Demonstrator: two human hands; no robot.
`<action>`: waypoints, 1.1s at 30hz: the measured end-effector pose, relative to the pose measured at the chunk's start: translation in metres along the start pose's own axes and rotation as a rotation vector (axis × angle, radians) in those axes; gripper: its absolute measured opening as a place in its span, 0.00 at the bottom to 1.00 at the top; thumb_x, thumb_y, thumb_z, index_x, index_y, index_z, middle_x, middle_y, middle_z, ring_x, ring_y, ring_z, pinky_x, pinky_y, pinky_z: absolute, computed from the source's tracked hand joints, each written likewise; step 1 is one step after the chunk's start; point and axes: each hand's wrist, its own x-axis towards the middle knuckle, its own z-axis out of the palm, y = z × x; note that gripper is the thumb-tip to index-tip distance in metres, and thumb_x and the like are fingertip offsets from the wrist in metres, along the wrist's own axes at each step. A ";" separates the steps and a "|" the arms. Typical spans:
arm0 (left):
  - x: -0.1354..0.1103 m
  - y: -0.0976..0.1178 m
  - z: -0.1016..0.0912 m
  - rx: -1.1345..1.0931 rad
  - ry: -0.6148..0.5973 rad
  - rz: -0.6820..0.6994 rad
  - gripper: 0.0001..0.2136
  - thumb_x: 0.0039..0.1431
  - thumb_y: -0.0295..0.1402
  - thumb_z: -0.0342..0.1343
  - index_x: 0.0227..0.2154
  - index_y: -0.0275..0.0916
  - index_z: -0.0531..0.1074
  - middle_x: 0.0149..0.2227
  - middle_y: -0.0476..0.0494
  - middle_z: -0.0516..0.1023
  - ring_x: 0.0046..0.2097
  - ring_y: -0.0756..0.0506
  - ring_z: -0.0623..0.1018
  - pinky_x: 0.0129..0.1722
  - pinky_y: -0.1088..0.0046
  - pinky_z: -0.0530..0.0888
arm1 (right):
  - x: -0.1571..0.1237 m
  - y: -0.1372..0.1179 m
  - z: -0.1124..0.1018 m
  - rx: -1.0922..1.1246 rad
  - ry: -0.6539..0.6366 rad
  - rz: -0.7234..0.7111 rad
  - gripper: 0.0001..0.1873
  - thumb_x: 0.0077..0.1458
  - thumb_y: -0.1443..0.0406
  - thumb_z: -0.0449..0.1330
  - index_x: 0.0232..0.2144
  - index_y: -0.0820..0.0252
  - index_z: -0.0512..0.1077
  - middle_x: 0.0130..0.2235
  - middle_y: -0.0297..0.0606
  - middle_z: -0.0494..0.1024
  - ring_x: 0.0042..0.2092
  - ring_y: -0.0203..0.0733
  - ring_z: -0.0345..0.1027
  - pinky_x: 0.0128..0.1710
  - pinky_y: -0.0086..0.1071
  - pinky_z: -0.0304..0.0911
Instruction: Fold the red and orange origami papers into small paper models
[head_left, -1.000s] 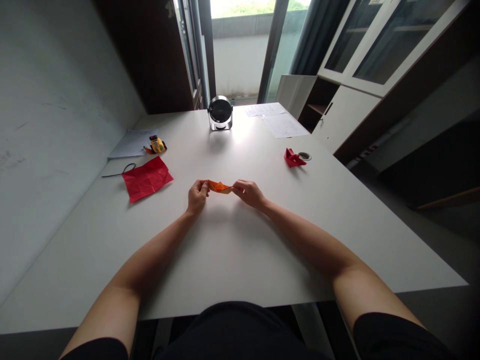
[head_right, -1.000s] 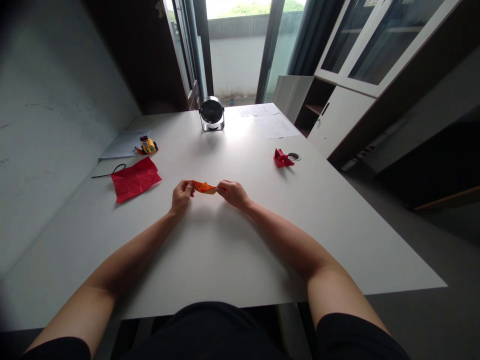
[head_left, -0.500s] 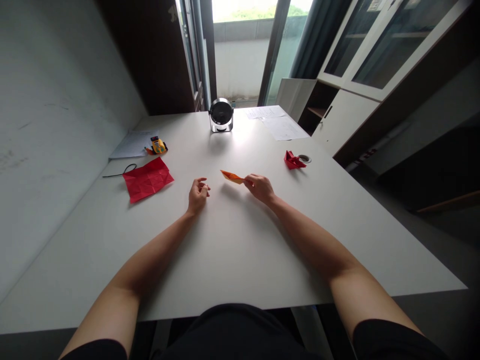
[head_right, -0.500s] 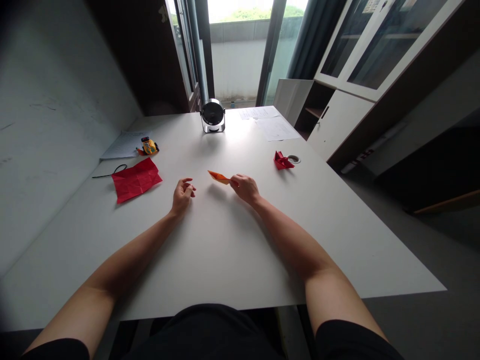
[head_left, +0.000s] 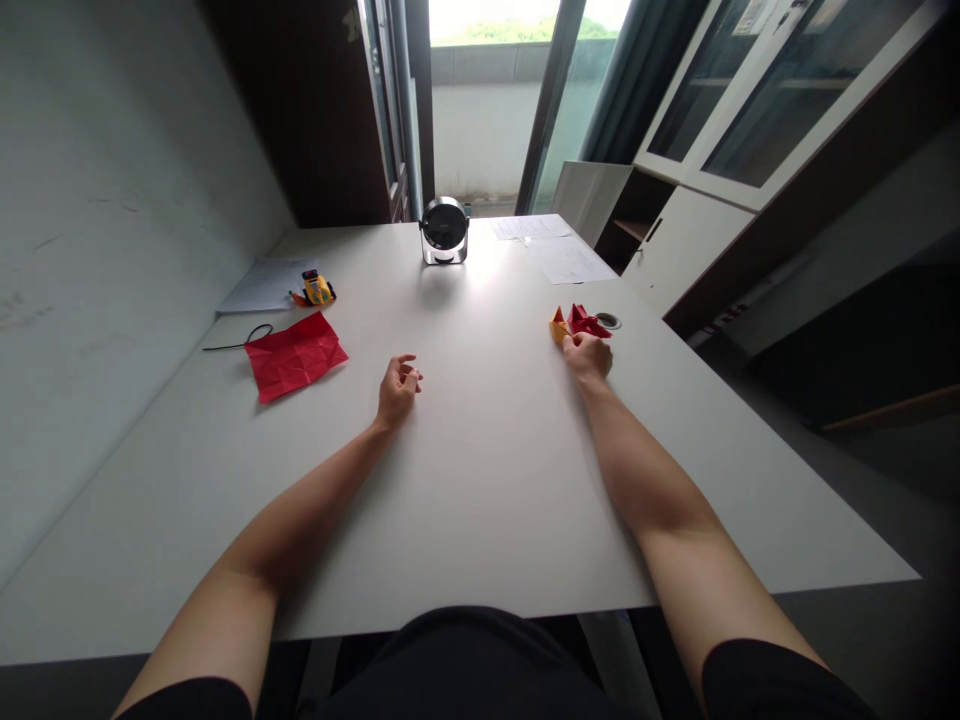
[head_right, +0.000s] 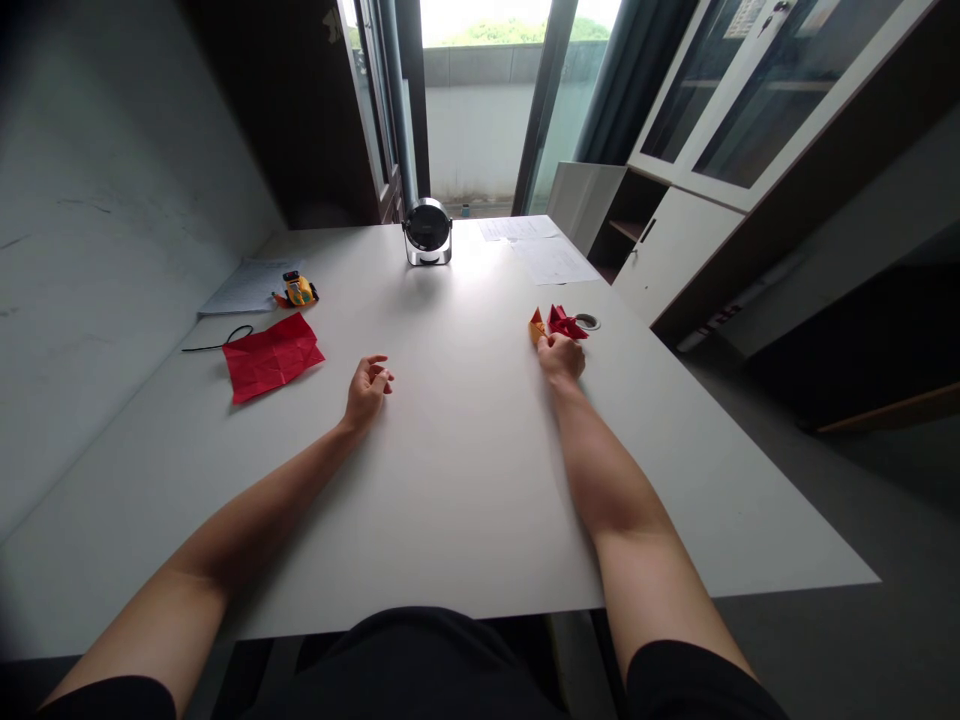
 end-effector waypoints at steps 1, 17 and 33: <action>0.000 0.000 0.000 0.005 -0.004 0.002 0.12 0.61 0.32 0.52 0.48 0.41 0.69 0.33 0.48 0.72 0.29 0.51 0.73 0.32 0.74 0.73 | 0.003 0.003 -0.001 0.012 0.000 0.021 0.14 0.56 0.55 0.59 0.34 0.57 0.80 0.38 0.48 0.82 0.39 0.50 0.73 0.40 0.38 0.65; -0.001 0.001 -0.001 0.030 -0.013 -0.007 0.13 0.60 0.33 0.52 0.48 0.42 0.70 0.34 0.48 0.73 0.30 0.51 0.73 0.33 0.74 0.73 | 0.009 0.011 -0.005 0.105 0.114 0.100 0.15 0.57 0.55 0.56 0.27 0.58 0.74 0.34 0.49 0.81 0.35 0.49 0.70 0.36 0.38 0.62; 0.051 -0.009 -0.075 0.718 0.247 0.173 0.07 0.59 0.30 0.52 0.35 0.40 0.75 0.41 0.39 0.74 0.47 0.38 0.72 0.55 0.57 0.67 | -0.006 -0.004 -0.003 0.241 0.082 -0.177 0.19 0.61 0.55 0.50 0.24 0.59 0.68 0.27 0.40 0.76 0.31 0.42 0.65 0.34 0.33 0.59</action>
